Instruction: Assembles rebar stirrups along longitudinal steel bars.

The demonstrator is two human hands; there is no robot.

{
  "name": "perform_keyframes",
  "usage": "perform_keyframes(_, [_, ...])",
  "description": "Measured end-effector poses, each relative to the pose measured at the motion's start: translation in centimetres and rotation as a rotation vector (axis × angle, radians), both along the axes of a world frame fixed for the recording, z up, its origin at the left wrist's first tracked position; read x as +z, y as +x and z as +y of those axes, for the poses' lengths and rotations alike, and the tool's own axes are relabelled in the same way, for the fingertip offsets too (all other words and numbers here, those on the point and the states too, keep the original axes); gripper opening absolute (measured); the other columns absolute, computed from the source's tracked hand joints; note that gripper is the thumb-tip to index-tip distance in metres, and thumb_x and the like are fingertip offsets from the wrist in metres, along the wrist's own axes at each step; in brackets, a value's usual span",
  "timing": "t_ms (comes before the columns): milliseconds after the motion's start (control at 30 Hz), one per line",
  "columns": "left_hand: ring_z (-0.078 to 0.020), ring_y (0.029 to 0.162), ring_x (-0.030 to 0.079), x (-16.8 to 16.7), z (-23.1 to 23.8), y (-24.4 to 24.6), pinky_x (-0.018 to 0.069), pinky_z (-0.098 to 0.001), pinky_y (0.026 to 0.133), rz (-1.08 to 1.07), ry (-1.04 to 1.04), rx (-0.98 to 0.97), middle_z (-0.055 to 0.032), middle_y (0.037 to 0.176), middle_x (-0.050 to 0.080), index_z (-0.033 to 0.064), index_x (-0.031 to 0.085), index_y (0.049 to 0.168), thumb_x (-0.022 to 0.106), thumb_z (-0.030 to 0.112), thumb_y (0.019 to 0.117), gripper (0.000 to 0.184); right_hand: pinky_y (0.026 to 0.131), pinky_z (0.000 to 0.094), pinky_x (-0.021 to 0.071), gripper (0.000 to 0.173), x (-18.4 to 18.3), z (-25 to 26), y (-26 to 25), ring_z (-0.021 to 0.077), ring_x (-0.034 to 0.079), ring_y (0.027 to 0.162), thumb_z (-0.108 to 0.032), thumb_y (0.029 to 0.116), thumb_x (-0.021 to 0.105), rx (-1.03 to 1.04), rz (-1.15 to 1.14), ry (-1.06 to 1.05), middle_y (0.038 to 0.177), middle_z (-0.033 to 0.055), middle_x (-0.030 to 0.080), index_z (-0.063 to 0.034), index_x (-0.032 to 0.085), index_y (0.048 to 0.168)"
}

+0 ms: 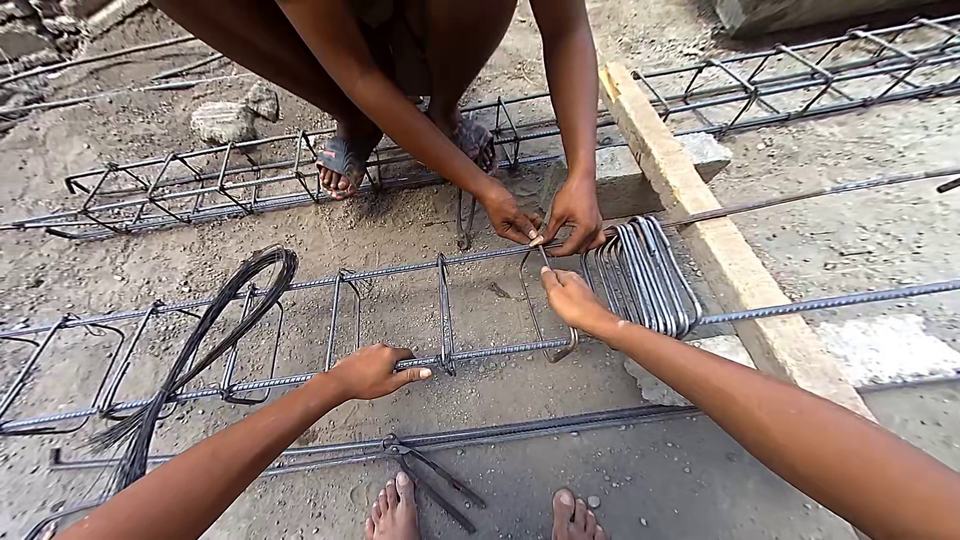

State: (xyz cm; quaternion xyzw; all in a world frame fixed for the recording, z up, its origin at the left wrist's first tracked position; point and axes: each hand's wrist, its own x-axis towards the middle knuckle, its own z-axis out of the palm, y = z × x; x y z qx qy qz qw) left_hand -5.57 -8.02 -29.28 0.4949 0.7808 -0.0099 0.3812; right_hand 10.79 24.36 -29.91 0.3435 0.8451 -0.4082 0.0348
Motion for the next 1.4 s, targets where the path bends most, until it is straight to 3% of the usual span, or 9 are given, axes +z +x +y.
perform_keyframes(200, [-0.0363,0.083,0.066,-0.1,0.0,-0.1,0.0508,-0.0592,0.077,0.005,0.007,-0.007,-0.0178,0.086,0.065,0.0036,0.065,0.111,0.036,0.067,0.103,0.07,0.075,0.0553,0.0465,0.059,0.7,-0.3,-0.2,0.0359,0.061,0.085,-0.037,0.1141,0.021,0.011,-0.038,0.019,0.086,0.0214,0.058,0.0023,0.059,0.093])
perform_keyframes(333, [-0.036,0.085,0.067,0.0,0.1,-0.2,0.0511,-0.059,0.078,0.014,0.005,-0.008,-0.0179,0.087,0.066,0.0042,0.066,0.113,0.036,0.067,0.1031,0.07,0.081,0.0574,0.0468,0.06,1.0,-0.4,-0.4,0.0381,0.062,0.092,-0.037,0.1141,0.021,-0.002,-0.039,0.005,0.094,0.0242,0.061,0.0046,0.062,0.1])
perform_keyframes(500, [-0.0361,0.085,0.067,0.0,0.1,-0.2,0.0512,-0.0591,0.079,0.011,-0.003,-0.007,-0.018,0.088,0.067,0.0043,0.066,0.114,0.036,0.067,0.103,0.07,0.08,0.0584,0.0474,0.059,0.9,-0.4,-0.4,0.0393,0.063,0.092,-0.038,0.1139,0.022,-0.008,-0.045,0.013,0.093,0.0248,0.062,0.0037,0.062,0.098])
perform_keyframes(667, [-0.0369,0.09,0.068,0.0,0.2,-0.3,0.0519,-0.0599,0.082,0.014,-0.018,0.016,-0.0189,0.093,0.069,0.0056,0.066,0.118,0.038,0.066,0.1032,0.069,0.088,0.0592,0.0463,0.06,1.5,-0.3,-0.7,0.0403,0.062,0.101,-0.037,0.1139,0.022,0.026,-0.083,0.007,0.1,0.0264,0.063,0.0055,0.062,0.104])
perform_keyframes(967, [-0.0361,0.088,0.068,-0.1,0.0,-0.1,0.052,-0.0589,0.081,0.008,-0.002,0.011,-0.0187,0.091,0.068,0.0048,0.066,0.117,0.038,0.065,0.1035,0.068,0.087,0.0564,0.0457,0.057,1.6,-0.4,-0.4,0.0377,0.062,0.098,-0.035,0.1142,0.022,0.049,-0.078,0.008,0.097,0.0245,0.061,0.005,0.061,0.102])
perform_keyframes(1100, [-0.0376,0.09,0.068,-0.1,0.1,0.0,0.052,-0.0601,0.082,0.017,-0.021,0.014,-0.02,0.093,0.069,0.0048,0.066,0.118,0.038,0.066,0.1032,0.069,0.093,0.0565,0.0451,0.059,1.6,-0.3,-0.4,0.0383,0.061,0.106,-0.035,0.114,0.02,0.06,-0.089,-0.009,0.106,0.0262,0.062,0.0063,0.062,0.112])
perform_keyframes(1267, [-0.0373,0.091,0.068,-0.1,0.1,0.0,0.0519,-0.0594,0.083,0.019,-0.024,0.014,-0.02,0.094,0.069,0.0042,0.066,0.118,0.038,0.066,0.1035,0.069,0.091,0.0543,0.0446,0.059,1.9,-0.2,-0.4,0.0365,0.06,0.104,-0.036,0.1141,0.019,0.065,-0.089,-0.011,0.104,0.025,0.061,0.0059,0.061,0.109])
perform_keyframes(1400, [-0.0369,0.09,0.068,-0.1,0.1,0.0,0.0519,-0.059,0.083,0.019,-0.021,0.011,-0.0198,0.093,0.069,0.0037,0.066,0.117,0.038,0.065,0.1039,0.069,0.095,0.0562,0.0442,0.059,2.0,-0.3,-0.4,0.038,0.061,0.11,-0.035,0.1141,0.019,0.07,-0.098,-0.006,0.11,0.0265,0.062,0.0059,0.061,0.113])
